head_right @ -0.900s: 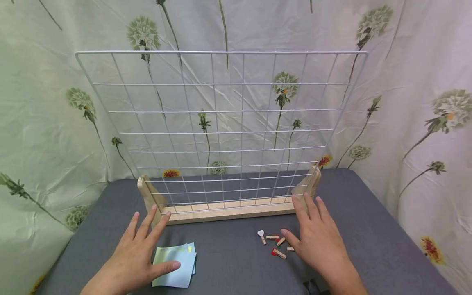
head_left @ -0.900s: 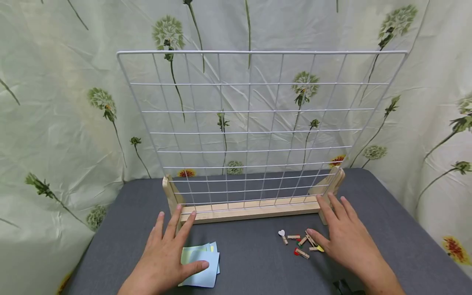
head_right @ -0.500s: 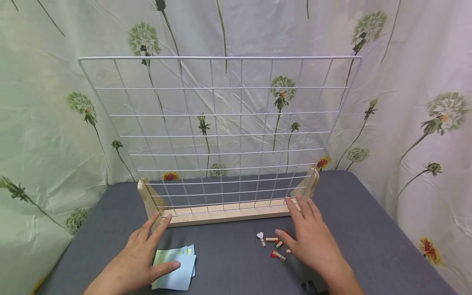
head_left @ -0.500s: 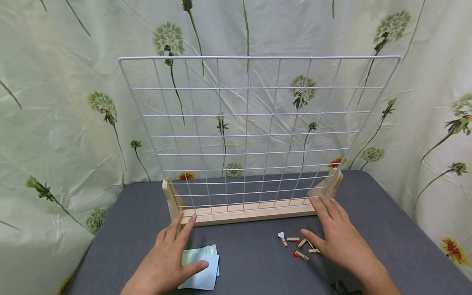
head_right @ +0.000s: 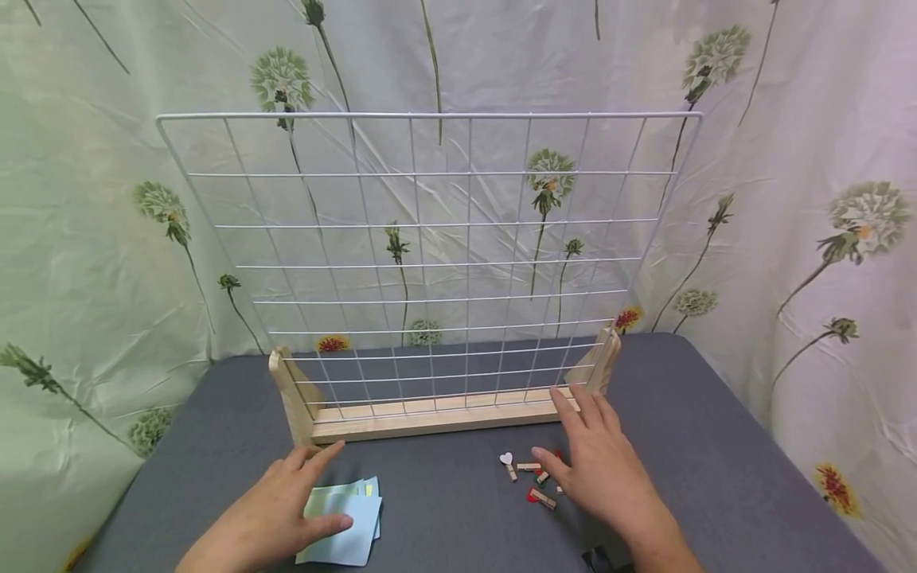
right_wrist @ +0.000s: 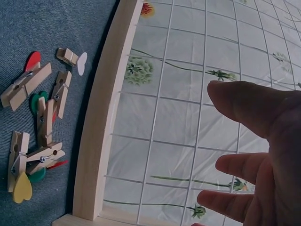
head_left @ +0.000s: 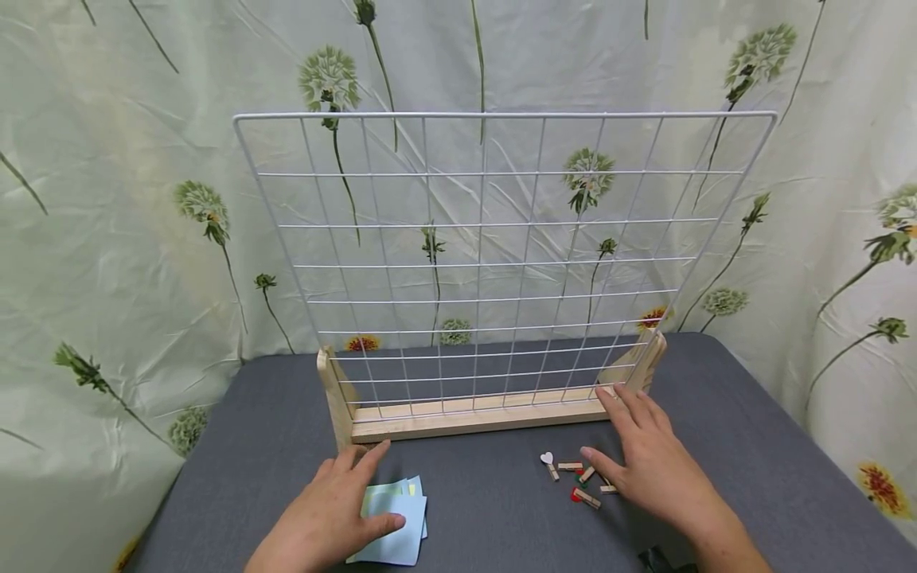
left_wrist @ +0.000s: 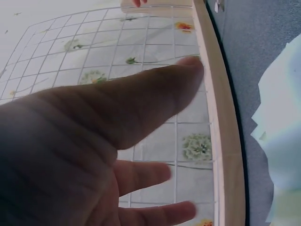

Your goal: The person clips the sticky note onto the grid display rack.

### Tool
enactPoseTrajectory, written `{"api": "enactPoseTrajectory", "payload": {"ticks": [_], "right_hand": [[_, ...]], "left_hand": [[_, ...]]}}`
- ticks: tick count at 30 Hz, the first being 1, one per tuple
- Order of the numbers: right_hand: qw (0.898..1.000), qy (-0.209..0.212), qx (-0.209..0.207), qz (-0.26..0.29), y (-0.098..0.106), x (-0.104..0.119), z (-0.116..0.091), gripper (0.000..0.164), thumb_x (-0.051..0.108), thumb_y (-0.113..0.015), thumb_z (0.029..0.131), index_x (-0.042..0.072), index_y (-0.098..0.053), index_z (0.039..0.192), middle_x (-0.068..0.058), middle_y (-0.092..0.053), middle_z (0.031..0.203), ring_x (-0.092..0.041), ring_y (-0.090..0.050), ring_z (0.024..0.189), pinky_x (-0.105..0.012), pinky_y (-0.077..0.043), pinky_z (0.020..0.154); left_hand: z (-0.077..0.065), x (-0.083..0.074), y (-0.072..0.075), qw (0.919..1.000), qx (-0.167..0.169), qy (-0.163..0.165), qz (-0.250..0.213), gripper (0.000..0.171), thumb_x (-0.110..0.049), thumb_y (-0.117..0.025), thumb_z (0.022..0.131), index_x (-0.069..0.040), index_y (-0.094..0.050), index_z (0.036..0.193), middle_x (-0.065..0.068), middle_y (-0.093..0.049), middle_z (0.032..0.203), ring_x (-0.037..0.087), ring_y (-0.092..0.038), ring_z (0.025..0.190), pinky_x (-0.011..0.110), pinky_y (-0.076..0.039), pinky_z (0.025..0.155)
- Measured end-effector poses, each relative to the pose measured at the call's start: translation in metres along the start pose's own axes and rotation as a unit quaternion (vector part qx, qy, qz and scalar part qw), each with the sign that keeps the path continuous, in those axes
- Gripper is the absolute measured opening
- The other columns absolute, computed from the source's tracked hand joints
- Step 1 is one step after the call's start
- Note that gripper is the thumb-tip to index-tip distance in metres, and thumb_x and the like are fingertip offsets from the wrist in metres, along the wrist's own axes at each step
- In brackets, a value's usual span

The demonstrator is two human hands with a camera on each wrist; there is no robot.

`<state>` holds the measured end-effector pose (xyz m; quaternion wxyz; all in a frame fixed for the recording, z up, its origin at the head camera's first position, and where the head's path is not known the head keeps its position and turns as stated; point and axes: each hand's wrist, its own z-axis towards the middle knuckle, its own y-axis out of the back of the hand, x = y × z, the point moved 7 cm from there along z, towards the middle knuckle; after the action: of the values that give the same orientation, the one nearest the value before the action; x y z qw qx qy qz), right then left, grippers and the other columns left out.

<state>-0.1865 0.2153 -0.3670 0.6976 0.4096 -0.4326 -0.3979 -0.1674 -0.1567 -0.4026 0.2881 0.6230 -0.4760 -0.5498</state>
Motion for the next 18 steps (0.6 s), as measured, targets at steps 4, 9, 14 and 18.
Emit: {"api": "enactPoseTrajectory", "payload": {"ticks": [4, 9, 14, 18], "right_hand": [[1.000, 0.003, -0.002, 0.000, -0.002, 0.000, 0.000, 0.081, 0.035, -0.082, 0.084, 0.007, -0.045, 0.150, -0.029, -0.043, 0.152, -0.057, -0.036, 0.138, -0.070, -0.029, 0.110], [1.000, -0.001, 0.001, -0.002, -0.004, 0.000, 0.000, 0.080, 0.035, -0.082, 0.085, 0.008, -0.045, 0.151, -0.028, -0.043, 0.152, -0.056, -0.037, 0.137, -0.072, -0.033, 0.108], [1.000, -0.001, 0.002, -0.001, -0.008, 0.000, 0.001, 0.079, 0.036, -0.082, 0.086, 0.008, -0.046, 0.150, -0.028, -0.044, 0.151, -0.057, -0.040, 0.136, -0.072, -0.036, 0.105], [1.000, 0.001, 0.002, -0.005, -0.011, 0.000, 0.001, 0.079, 0.036, -0.082, 0.086, 0.008, -0.047, 0.150, -0.027, -0.047, 0.150, -0.056, -0.043, 0.134, -0.072, -0.039, 0.102]], "left_hand": [[0.005, 0.001, -0.006, 0.9997, 0.022, 0.002, -0.002, 0.083, -0.051, -0.088, 0.072, -0.015, -0.058, 0.142, 0.010, -0.061, 0.136, 0.040, -0.055, 0.126, 0.062, -0.047, 0.098], [0.009, 0.002, -0.011, 0.9998, 0.017, -0.008, 0.008, 0.076, -0.044, -0.092, 0.070, -0.011, -0.064, 0.133, 0.010, -0.065, 0.129, 0.039, -0.060, 0.121, 0.060, -0.047, 0.099], [0.008, 0.000, -0.012, 0.9992, -0.012, -0.035, 0.011, 0.073, -0.038, -0.094, 0.068, -0.008, -0.066, 0.128, 0.010, -0.067, 0.124, 0.036, -0.063, 0.116, 0.058, -0.049, 0.099], [0.010, -0.001, -0.014, 0.9990, -0.015, -0.039, 0.017, 0.070, -0.035, -0.095, 0.066, -0.008, -0.066, 0.125, 0.009, -0.068, 0.121, 0.035, -0.064, 0.113, 0.057, -0.050, 0.098]]}}
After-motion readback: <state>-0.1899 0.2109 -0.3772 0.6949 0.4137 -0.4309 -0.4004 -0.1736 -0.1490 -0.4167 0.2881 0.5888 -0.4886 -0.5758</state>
